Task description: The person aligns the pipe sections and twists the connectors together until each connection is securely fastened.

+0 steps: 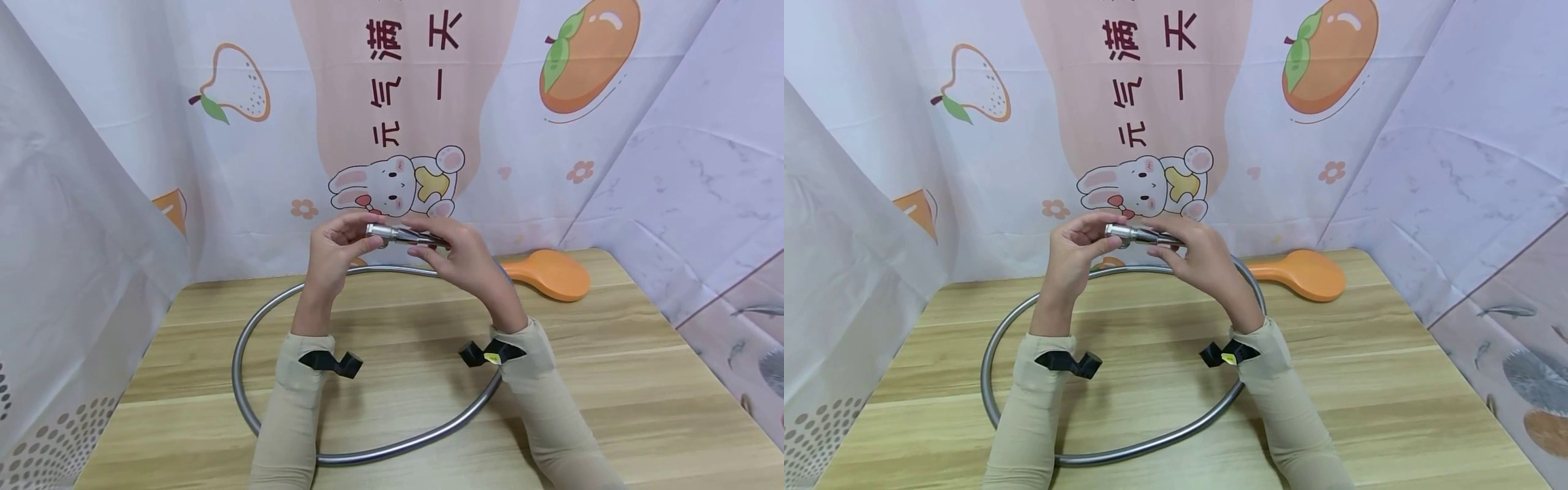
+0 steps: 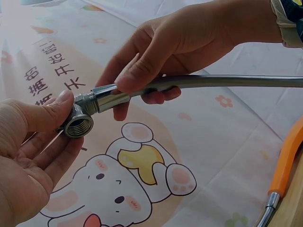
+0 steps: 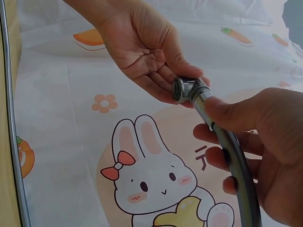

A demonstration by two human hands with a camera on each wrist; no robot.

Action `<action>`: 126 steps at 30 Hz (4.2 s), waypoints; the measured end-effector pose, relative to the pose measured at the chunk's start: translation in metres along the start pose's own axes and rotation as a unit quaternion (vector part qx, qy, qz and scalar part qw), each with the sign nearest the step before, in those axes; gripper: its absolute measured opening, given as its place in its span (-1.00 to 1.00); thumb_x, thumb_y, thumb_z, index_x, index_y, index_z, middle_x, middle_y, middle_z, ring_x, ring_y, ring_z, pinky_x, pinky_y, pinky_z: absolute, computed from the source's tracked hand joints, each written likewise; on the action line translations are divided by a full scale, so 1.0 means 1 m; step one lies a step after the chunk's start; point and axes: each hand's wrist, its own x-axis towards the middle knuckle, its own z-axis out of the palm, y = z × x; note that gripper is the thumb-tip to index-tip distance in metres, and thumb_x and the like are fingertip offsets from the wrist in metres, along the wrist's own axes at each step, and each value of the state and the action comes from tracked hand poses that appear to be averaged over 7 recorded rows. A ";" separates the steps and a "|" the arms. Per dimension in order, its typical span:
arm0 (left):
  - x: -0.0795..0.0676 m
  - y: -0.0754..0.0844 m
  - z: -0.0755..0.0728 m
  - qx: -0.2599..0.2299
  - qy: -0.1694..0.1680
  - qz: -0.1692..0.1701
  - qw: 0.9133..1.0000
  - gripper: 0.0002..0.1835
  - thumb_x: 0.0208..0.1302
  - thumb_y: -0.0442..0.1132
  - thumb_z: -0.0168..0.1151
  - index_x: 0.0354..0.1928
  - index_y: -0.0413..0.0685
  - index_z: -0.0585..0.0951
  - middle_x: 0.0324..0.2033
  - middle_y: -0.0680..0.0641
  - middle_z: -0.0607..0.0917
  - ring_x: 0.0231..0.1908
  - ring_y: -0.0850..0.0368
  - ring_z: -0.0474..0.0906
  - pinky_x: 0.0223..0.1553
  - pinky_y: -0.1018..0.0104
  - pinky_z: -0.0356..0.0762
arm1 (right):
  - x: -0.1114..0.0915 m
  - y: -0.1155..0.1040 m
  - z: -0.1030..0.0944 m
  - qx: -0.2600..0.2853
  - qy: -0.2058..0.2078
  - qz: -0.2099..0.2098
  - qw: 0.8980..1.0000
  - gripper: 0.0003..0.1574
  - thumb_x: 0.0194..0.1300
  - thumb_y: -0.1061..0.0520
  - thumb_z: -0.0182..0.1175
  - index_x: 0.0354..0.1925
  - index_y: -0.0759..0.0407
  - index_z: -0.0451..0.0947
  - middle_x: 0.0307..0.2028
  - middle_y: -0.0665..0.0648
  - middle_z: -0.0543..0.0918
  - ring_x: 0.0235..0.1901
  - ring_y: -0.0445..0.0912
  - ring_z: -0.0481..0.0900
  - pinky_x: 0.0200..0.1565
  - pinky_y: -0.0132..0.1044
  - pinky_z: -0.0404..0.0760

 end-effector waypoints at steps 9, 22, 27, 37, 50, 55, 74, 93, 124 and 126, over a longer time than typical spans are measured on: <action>0.000 0.000 0.000 -0.005 -0.005 0.001 1.000 -0.66 0.17 -0.60 0.39 -0.08 -0.08 0.76 -0.17 0.06 0.82 -0.20 0.17 0.73 -0.13 0.36 0.72 | 0.000 -0.002 0.000 0.031 0.001 0.011 0.999 -0.65 0.27 0.35 0.38 0.03 0.25 0.68 -0.07 0.17 0.77 -0.17 -0.07 0.71 -0.05 -0.19 0.74; -0.001 -0.002 0.001 -0.008 -0.009 0.000 1.000 -0.64 0.16 -0.62 0.37 -0.08 -0.09 0.76 -0.17 0.06 0.82 -0.21 0.17 0.73 -0.12 0.35 0.72 | 0.000 -0.003 0.000 -0.007 -0.016 0.017 1.000 -0.72 0.38 0.27 0.29 0.05 0.22 0.68 -0.19 0.12 0.73 -0.31 -0.11 0.53 -0.23 -0.28 0.58; 0.000 -0.001 0.002 -0.008 -0.014 0.001 1.000 -0.63 0.17 -0.62 0.36 -0.10 -0.04 0.77 -0.18 0.07 0.82 -0.21 0.20 0.73 -0.12 0.37 0.71 | 0.000 -0.003 -0.001 -0.014 -0.023 0.026 0.999 -0.73 0.40 0.27 0.27 0.05 0.22 0.68 -0.27 0.10 0.71 -0.33 -0.12 0.54 -0.27 -0.30 0.53; 0.000 0.000 0.002 -0.006 -0.014 0.003 1.000 -0.62 0.17 -0.62 0.37 -0.11 0.00 0.77 -0.18 0.08 0.82 -0.21 0.19 0.72 -0.14 0.39 0.71 | 0.000 -0.002 -0.002 0.007 -0.026 0.034 0.999 -0.63 0.35 0.26 0.33 0.12 0.21 0.67 -0.10 0.13 0.76 -0.31 -0.11 0.55 -0.22 -0.29 0.62; -0.001 0.000 0.001 -0.009 -0.014 0.003 1.000 -0.63 0.15 -0.61 0.38 -0.10 -0.02 0.77 -0.17 0.06 0.82 -0.21 0.17 0.71 -0.15 0.38 0.70 | -0.001 -0.003 0.000 0.034 -0.008 0.022 0.999 -0.65 0.25 0.36 0.39 0.02 0.28 0.66 -0.10 0.19 0.77 -0.29 -0.09 0.62 -0.14 -0.20 0.74; -0.001 0.000 0.001 -0.008 -0.014 0.003 1.000 -0.64 0.16 -0.60 0.39 -0.10 -0.04 0.77 -0.17 0.06 0.81 -0.21 0.18 0.72 -0.14 0.38 0.71 | -0.001 -0.004 -0.001 0.026 -0.012 0.022 0.999 -0.67 0.29 0.36 0.35 0.04 0.29 0.65 -0.09 0.20 0.76 -0.24 -0.08 0.65 -0.07 -0.15 0.74; -0.001 0.000 0.003 -0.015 -0.018 -0.002 1.000 -0.61 0.16 -0.61 0.38 -0.12 0.03 0.77 -0.17 0.08 0.82 -0.19 0.20 0.73 -0.12 0.38 0.71 | 0.000 -0.003 -0.002 -0.006 -0.019 0.028 0.999 -0.73 0.36 0.29 0.31 0.03 0.27 0.68 -0.28 0.13 0.71 -0.38 -0.12 0.50 -0.32 -0.37 0.49; -0.002 0.001 -0.002 -0.014 -0.014 -0.039 0.999 -0.77 0.28 -0.36 0.39 -0.07 0.09 0.76 -0.17 0.09 0.79 -0.14 0.26 0.71 -0.06 0.42 0.66 | -0.002 -0.005 -0.001 0.050 0.017 0.010 0.999 -0.61 0.22 0.34 0.42 0.04 0.26 0.67 -0.11 0.17 0.76 -0.35 -0.11 0.55 -0.24 -0.48 0.61; -0.002 0.003 -0.001 -0.052 -0.010 -0.009 0.999 -0.70 0.27 -0.55 0.32 -0.15 0.03 0.78 -0.18 0.02 0.82 -0.13 0.19 0.74 -0.08 0.43 0.67 | -0.001 -0.003 -0.001 0.041 0.008 -0.004 0.999 -0.61 0.22 0.32 0.43 0.04 0.19 0.69 -0.08 0.12 0.77 -0.31 -0.13 0.57 -0.26 -0.39 0.62; -0.002 0.004 -0.001 -0.053 -0.008 -0.011 0.999 -0.70 0.27 -0.54 0.32 -0.16 0.03 0.78 -0.18 0.02 0.82 -0.12 0.19 0.75 -0.08 0.42 0.68 | -0.001 -0.003 -0.001 0.044 0.011 -0.005 0.999 -0.62 0.21 0.34 0.43 0.02 0.20 0.70 -0.07 0.13 0.77 -0.27 -0.12 0.61 -0.21 -0.37 0.66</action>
